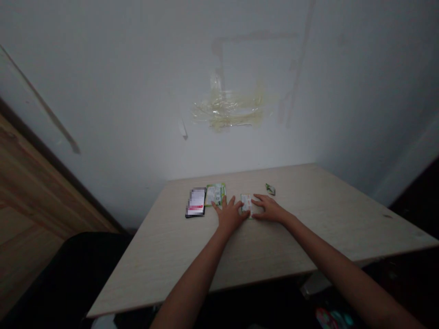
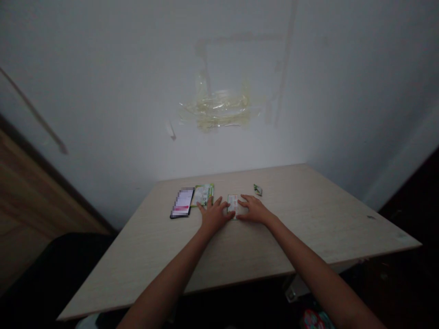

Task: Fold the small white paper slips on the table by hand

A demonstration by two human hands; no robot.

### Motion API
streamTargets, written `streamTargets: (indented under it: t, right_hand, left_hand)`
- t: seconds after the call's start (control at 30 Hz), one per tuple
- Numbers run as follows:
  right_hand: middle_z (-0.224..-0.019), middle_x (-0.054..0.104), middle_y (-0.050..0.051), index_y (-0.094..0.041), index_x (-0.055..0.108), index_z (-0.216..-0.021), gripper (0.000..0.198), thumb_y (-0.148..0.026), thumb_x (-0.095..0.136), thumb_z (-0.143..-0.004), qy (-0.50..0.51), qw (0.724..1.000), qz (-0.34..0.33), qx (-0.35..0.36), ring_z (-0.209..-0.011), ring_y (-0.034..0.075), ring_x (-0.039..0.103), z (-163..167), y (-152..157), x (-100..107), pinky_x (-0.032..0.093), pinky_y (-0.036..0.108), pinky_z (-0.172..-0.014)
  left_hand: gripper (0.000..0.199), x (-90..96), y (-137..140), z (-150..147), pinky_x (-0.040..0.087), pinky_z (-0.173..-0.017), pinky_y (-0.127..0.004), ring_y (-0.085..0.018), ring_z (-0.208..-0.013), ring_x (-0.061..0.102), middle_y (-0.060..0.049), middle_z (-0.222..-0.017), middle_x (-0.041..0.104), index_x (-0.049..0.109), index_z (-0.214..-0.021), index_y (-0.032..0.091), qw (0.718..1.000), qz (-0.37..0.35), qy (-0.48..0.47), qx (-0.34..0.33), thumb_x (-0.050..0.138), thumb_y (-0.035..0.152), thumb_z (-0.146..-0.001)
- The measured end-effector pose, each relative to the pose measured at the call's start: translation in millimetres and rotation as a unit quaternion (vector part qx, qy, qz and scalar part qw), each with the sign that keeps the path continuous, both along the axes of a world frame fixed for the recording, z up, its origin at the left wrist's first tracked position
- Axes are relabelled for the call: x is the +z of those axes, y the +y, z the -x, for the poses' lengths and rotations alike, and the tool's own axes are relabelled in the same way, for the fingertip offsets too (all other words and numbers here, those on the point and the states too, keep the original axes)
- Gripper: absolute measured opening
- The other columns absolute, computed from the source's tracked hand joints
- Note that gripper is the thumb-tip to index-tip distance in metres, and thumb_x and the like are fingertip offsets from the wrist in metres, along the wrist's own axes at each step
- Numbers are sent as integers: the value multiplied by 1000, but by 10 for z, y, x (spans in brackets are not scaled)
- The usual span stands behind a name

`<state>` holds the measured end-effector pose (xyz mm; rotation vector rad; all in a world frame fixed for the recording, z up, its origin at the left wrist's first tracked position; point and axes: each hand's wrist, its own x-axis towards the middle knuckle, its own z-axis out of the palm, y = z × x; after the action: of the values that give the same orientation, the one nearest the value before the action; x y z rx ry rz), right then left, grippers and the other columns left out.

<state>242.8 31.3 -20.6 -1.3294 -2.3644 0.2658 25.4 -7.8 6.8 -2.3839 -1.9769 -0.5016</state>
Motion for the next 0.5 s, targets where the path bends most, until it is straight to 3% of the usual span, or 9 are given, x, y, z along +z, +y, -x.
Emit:
streamTargets:
  t: [0.3, 0.5]
  right_hand:
    - [-153, 39, 14, -23, 53, -140, 83, -58, 75, -69, 10, 1000, 14, 13, -141, 34, 35, -30, -10, -45, 28, 50, -116]
    - [-145, 50, 13, -25, 59, -134, 68, -54, 73, -74, 59, 998, -6, 27, -135, 31, 43, -68, -1, -55, 31, 49, -114]
  left_hand:
    - [46, -12, 5, -1, -7, -109, -75, -38, -146, 20, -4, -150, 47, 66, -116, 37, 1000, -23, 10, -11, 54, 66, -81]
    - [40, -30, 66, 5, -3, -109, -77, -36, -146, 20, 4, -154, 41, 64, -117, 38, 998, -16, 3, -57, 55, 59, -84]
